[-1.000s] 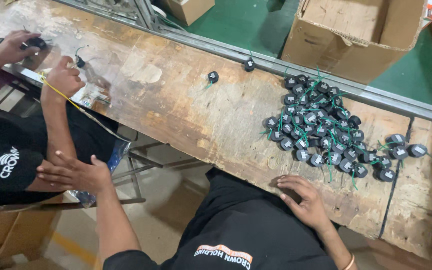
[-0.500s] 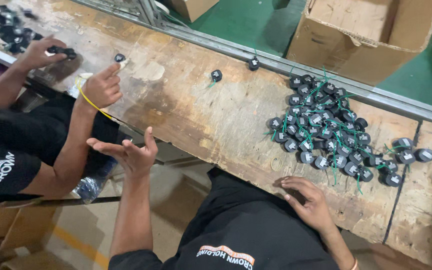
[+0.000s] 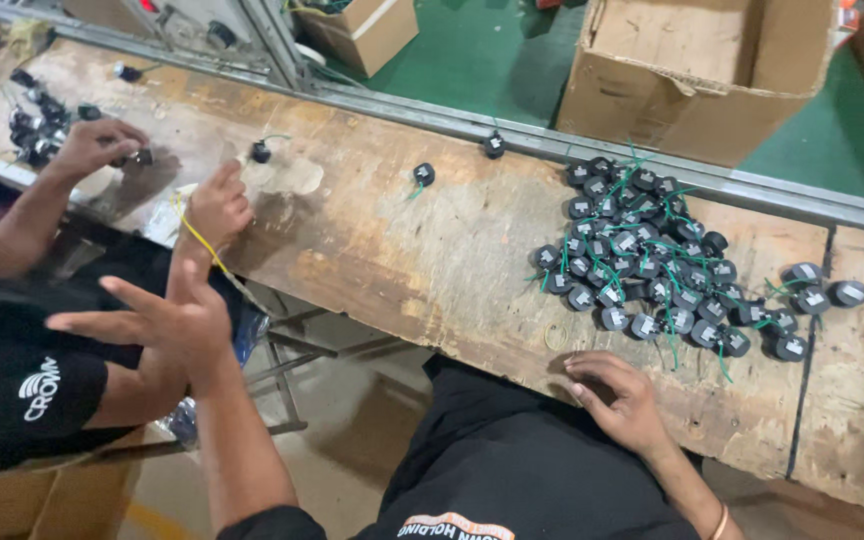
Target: The person picks up black round electronic components with green wires one at a time from a pile on the workbench, manipulates the wire and body of each component with both hands, and sets it back down on the bench, repeating this handling cycle throughout the clip.
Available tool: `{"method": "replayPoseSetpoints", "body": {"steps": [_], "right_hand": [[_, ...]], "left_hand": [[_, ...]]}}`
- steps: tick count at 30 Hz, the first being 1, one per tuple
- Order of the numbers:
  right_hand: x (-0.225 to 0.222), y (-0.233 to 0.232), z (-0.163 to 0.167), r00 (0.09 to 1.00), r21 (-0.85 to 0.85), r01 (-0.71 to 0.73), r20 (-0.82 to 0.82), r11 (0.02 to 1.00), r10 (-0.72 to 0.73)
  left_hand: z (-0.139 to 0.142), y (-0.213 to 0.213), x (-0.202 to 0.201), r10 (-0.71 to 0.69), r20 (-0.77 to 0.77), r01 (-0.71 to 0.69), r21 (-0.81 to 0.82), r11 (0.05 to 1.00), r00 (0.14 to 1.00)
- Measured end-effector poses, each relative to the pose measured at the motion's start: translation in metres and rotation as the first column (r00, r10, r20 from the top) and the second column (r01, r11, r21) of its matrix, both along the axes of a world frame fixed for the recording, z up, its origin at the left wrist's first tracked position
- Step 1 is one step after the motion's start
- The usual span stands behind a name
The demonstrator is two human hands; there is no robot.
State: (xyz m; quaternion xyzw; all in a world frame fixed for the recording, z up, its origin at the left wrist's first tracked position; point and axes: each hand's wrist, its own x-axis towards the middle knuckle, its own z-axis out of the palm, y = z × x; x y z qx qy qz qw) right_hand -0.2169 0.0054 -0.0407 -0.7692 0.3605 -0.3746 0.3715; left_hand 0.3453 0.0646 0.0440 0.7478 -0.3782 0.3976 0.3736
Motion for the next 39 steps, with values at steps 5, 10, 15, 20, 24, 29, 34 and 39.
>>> {"method": "replayPoseSetpoints", "body": {"steps": [5, 10, 15, 20, 24, 29, 34, 39], "right_hand": [[-0.003, 0.000, -0.003, 0.999, -0.062, -0.030, 0.016, 0.998, 0.031], [-0.007, 0.001, -0.003, 0.997, -0.076, -0.072, 0.031, 0.994, 0.075], [-0.005, -0.002, 0.002, 0.996, -0.089, -0.070, 0.044, 0.994, 0.074], [-0.006, -0.005, 0.003, 0.994, -0.100, -0.092, 0.053, 0.991, 0.098], [-0.008, -0.002, 0.001, 0.996, -0.069, -0.066, 0.058, 0.995, 0.070], [-0.007, -0.002, 0.001, 0.997, -0.066, -0.037, 0.069, 0.997, 0.042], [-0.008, 0.003, 0.000, 0.993, -0.054, 0.004, 0.115, 0.999, 0.002], [-0.008, 0.001, -0.007, 0.988, -0.027, 0.035, 0.150, 0.999, -0.031]], "left_hand": [[-0.041, -0.047, -0.114, -0.394, -0.135, 0.397, -0.003, 0.918, 0.909], [-0.037, -0.133, -0.184, -0.369, -0.475, 0.528, 0.257, 0.810, 0.799], [-0.010, -0.231, -0.204, -0.431, -0.477, 0.597, 0.276, 0.753, 0.766], [0.018, -0.289, -0.211, -0.657, -0.622, 0.800, -0.080, 0.595, 0.426], [0.013, -0.300, -0.236, -0.631, -0.551, 0.838, 0.334, 0.432, 0.545], [-0.013, -0.279, -0.280, -0.796, -0.578, 0.947, 0.320, -0.017, 0.181], [-0.054, -0.233, -0.311, -0.868, -0.496, 0.977, 0.200, -0.077, 0.033], [-0.068, -0.192, -0.305, -0.874, -0.417, 0.968, 0.084, 0.237, 0.250]]}}
